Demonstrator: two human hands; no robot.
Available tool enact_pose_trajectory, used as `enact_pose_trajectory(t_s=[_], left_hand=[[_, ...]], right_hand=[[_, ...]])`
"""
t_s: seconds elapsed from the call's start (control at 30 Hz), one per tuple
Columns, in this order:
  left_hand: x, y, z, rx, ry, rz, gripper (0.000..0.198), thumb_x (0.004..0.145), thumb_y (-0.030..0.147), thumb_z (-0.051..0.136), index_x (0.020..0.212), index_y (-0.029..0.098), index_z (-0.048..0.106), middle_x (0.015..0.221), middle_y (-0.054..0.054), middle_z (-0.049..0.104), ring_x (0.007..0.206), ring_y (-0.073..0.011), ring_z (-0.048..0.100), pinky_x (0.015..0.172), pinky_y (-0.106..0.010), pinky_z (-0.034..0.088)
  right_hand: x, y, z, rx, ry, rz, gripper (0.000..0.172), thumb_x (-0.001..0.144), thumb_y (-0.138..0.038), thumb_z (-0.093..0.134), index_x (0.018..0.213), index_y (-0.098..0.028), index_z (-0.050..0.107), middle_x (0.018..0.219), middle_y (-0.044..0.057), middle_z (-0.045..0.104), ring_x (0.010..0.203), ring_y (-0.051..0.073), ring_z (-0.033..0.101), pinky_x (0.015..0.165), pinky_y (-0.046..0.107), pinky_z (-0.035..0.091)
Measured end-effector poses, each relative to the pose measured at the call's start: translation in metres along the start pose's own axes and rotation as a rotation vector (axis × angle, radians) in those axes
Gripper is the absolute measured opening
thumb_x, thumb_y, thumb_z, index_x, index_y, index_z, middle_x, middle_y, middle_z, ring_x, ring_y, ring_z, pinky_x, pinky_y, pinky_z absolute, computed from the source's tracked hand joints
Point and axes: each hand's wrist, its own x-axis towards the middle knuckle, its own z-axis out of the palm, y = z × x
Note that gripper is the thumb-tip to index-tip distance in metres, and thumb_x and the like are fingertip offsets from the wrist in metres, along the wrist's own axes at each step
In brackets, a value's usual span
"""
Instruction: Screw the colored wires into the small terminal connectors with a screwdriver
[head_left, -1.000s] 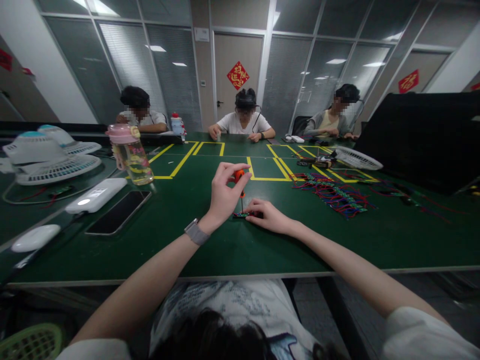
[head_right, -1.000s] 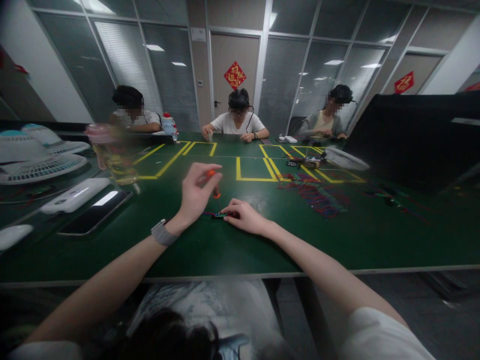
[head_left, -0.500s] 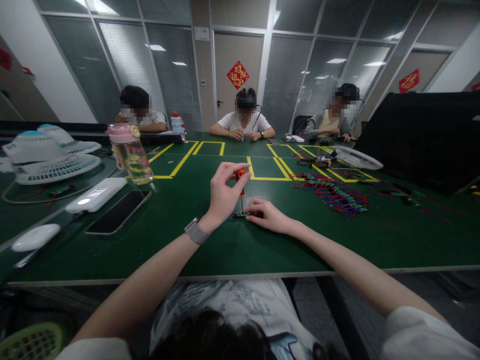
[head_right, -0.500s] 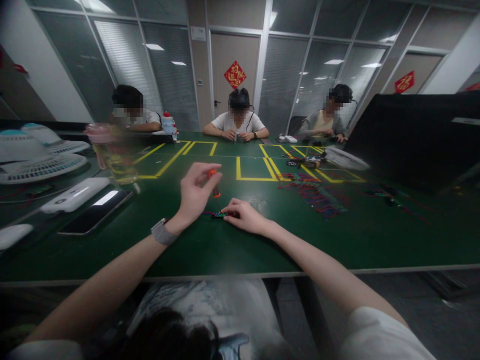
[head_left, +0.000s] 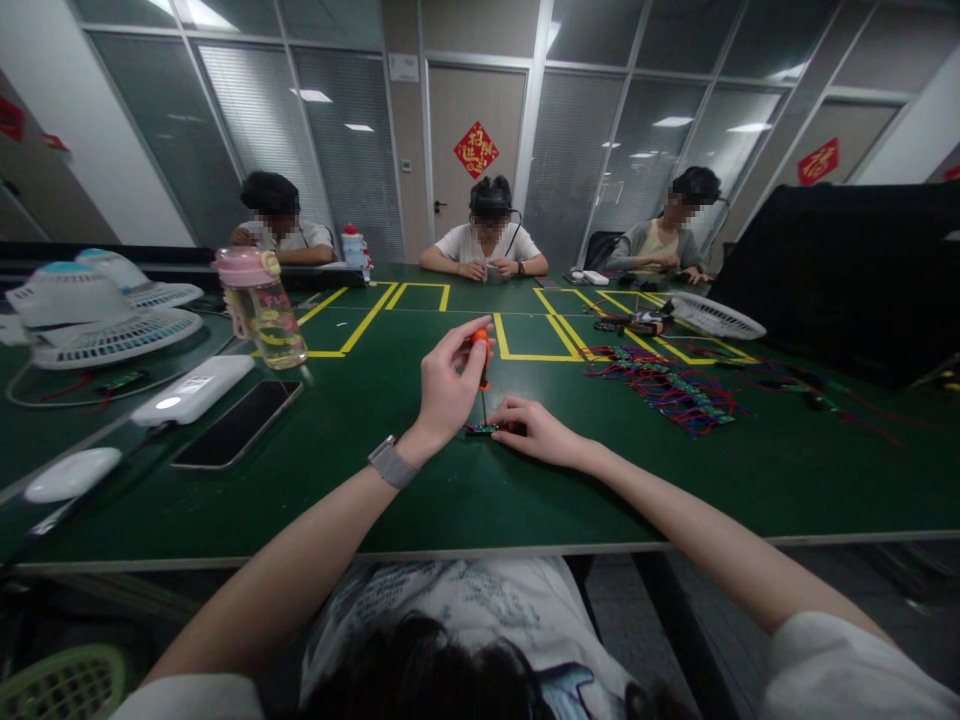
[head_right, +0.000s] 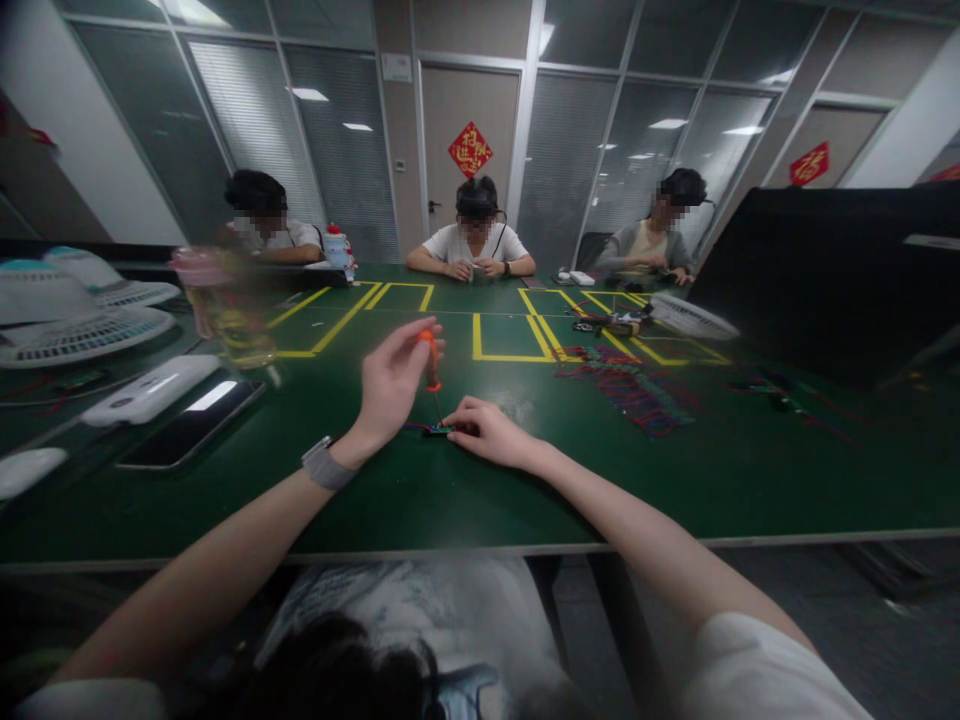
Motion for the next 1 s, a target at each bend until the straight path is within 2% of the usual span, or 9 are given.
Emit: enact_pose_trajectory(t_s=[0.17, 0.23, 0.37, 0.47, 0.63, 0.73, 0.8, 0.93, 1.0], left_hand=[[0.0001, 0.0008, -0.0021, 0.191, 0.037, 0.122, 0.02, 0.084, 0.029, 0.064, 0.103, 0.024, 0.069, 0.098, -0.004, 0.058, 0.088, -0.0134, 0.06, 0.075, -0.024, 0.054], [0.0003, 0.0004, -0.003, 0.211, 0.036, 0.124, 0.021, 0.088, 0.03, 0.06, 0.105, 0.025, 0.069, 0.101, -0.005, 0.056, 0.089, -0.013, 0.059, 0.077, -0.024, 0.053], [0.0005, -0.002, -0.0035, 0.141, -0.02, 0.103, 0.031, 0.096, 0.026, 0.044, 0.121, 0.026, 0.062, 0.118, -0.006, 0.06, 0.106, -0.0154, 0.06, 0.092, -0.031, 0.051], [0.0003, -0.0036, -0.0022, 0.022, -0.038, 0.047, 0.034, 0.096, 0.028, 0.042, 0.126, 0.023, 0.057, 0.125, -0.008, 0.06, 0.105, -0.017, 0.063, 0.089, -0.033, 0.054], [0.0012, -0.0013, -0.0013, 0.122, 0.017, 0.088, 0.025, 0.089, 0.028, 0.058, 0.112, 0.022, 0.065, 0.108, -0.007, 0.065, 0.096, -0.0159, 0.063, 0.079, -0.027, 0.055], [0.0017, 0.0011, -0.0023, 0.217, 0.045, 0.13, 0.018, 0.084, 0.027, 0.064, 0.102, 0.024, 0.07, 0.097, -0.004, 0.058, 0.087, -0.0132, 0.06, 0.076, -0.025, 0.053], [0.0017, 0.0019, -0.0033, 0.234, 0.042, 0.131, 0.019, 0.087, 0.028, 0.061, 0.102, 0.026, 0.07, 0.1, -0.004, 0.055, 0.089, -0.0131, 0.059, 0.078, -0.026, 0.052], [0.0012, 0.0008, -0.0041, 0.201, -0.001, 0.145, 0.029, 0.094, 0.025, 0.046, 0.115, 0.028, 0.066, 0.116, -0.005, 0.059, 0.11, -0.0164, 0.058, 0.096, -0.033, 0.048], [0.0008, -0.0005, -0.0035, 0.128, -0.02, 0.113, 0.032, 0.096, 0.025, 0.043, 0.121, 0.026, 0.062, 0.124, -0.006, 0.06, 0.11, -0.0173, 0.06, 0.095, -0.035, 0.05]], right_hand=[[0.0002, -0.0001, 0.0, -0.006, -0.005, 0.011, 0.022, 0.088, -0.023, 0.058, 0.105, -0.016, 0.07, 0.088, 0.005, 0.057, 0.075, 0.014, 0.056, 0.069, 0.027, 0.046], [0.0002, 0.0002, 0.0001, -0.007, -0.004, 0.007, 0.022, 0.088, -0.023, 0.058, 0.106, -0.016, 0.07, 0.088, 0.005, 0.057, 0.074, 0.014, 0.055, 0.069, 0.027, 0.046], [0.0001, 0.0006, 0.0001, -0.002, 0.002, -0.005, 0.022, 0.088, -0.023, 0.059, 0.106, -0.016, 0.07, 0.088, 0.005, 0.057, 0.075, 0.014, 0.056, 0.071, 0.027, 0.046], [0.0001, 0.0008, 0.0002, -0.001, 0.002, -0.008, 0.023, 0.088, -0.023, 0.059, 0.106, -0.015, 0.07, 0.087, 0.005, 0.057, 0.075, 0.014, 0.055, 0.071, 0.027, 0.046], [0.0001, 0.001, 0.0005, -0.004, -0.002, -0.005, 0.022, 0.088, -0.023, 0.059, 0.105, -0.015, 0.07, 0.088, 0.005, 0.057, 0.074, 0.014, 0.055, 0.07, 0.027, 0.046], [0.0002, 0.0005, 0.0002, -0.002, 0.0, 0.001, 0.022, 0.088, -0.023, 0.059, 0.105, -0.016, 0.07, 0.088, 0.005, 0.058, 0.073, 0.014, 0.055, 0.07, 0.027, 0.046], [0.0003, 0.0001, -0.0001, -0.001, 0.003, 0.002, 0.022, 0.088, -0.023, 0.059, 0.105, -0.016, 0.07, 0.087, 0.005, 0.058, 0.073, 0.014, 0.055, 0.07, 0.027, 0.046], [0.0003, -0.0005, -0.0006, 0.003, 0.0, -0.001, 0.022, 0.088, -0.023, 0.059, 0.105, -0.015, 0.071, 0.087, 0.005, 0.057, 0.074, 0.014, 0.056, 0.07, 0.027, 0.046], [0.0002, -0.0006, -0.0008, 0.004, 0.0, -0.004, 0.023, 0.088, -0.023, 0.058, 0.105, -0.014, 0.07, 0.087, 0.005, 0.057, 0.075, 0.014, 0.056, 0.071, 0.027, 0.046]])
